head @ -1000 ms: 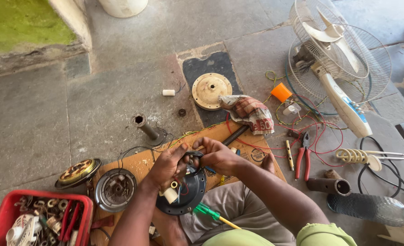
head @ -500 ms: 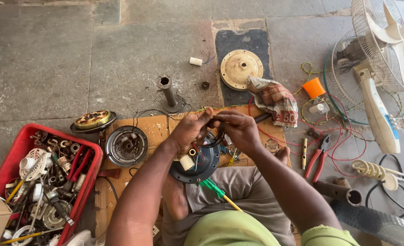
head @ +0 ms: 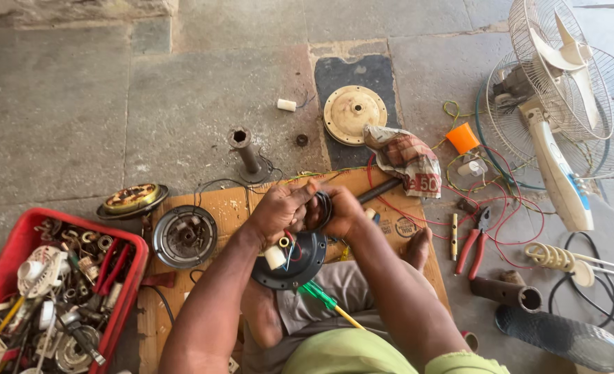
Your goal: The person repairs a ceiling fan motor while sitting on the floor, using a screwdriver to secure wires into a terminal block and applying tape to internal components. They manipulate various colored wires and handle metal parts of the fan assembly.
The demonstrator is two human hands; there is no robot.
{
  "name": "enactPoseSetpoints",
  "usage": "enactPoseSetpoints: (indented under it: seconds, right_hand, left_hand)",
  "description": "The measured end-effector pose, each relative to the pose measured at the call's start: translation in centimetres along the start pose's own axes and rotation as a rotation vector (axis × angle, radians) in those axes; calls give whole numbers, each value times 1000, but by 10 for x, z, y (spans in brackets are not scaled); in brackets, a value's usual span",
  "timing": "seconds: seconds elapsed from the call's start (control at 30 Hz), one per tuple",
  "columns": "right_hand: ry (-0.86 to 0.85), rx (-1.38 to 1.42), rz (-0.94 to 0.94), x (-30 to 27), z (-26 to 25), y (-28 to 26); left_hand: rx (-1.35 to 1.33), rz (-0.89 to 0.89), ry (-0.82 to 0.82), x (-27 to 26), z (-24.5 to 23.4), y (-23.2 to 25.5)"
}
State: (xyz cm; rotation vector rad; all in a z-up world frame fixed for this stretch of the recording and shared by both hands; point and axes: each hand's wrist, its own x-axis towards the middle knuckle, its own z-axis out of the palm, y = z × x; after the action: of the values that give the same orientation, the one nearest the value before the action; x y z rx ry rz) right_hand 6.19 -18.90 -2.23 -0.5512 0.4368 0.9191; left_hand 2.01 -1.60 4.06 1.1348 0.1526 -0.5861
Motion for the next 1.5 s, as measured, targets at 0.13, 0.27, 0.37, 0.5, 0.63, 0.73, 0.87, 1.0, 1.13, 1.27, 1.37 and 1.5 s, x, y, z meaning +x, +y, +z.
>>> enactPoseSetpoints:
  seconds: [0.13,0.27,0.37,0.5,0.63,0.73,0.87,1.0,1.13,1.27,1.37,1.5]
  right_hand:
    - [130,-47,48,12,2,5]
    - [520,-712,-367,-31,6,-9]
    - [438,-1036,-759,-59,7,0]
    - [121,-1447,-1241,-58,22,17]
    - [164,-1563,-1332,-47,36,21]
    - [256,-1430,-961,-44,25,13]
    - [73,-1240,-960,-35,4,11]
    - [63,-1027,-569,-40,-7,-4]
    - [-79,-694,-359,-52,-15,-8]
    - [-193,-588,-411,-55,-20,-3]
    - [-262,-244,-352,-53,-15,7]
    - [-182,-65,-329,-52,-12,18]
  left_hand:
    - [6,-24,27,4,0,-2]
    - [-67,-41,84,3,0,3]
    - [-64,-43,156,1,1,5]
    - [48,-41,195,-9,9,11]
    - [32,-55,190,-11,11,12]
    - [86,-36,148,-4,10,8]
    - [338,-43,174,-1,24,16]
    - [592,-130,229,-14,32,25]
    - [493,182,118,-5,25,9]
    - [332,224,31,-2,15,-5]
    - [262,228,7,-3,12,-7]
    - [329,236,135,-1,12,-7]
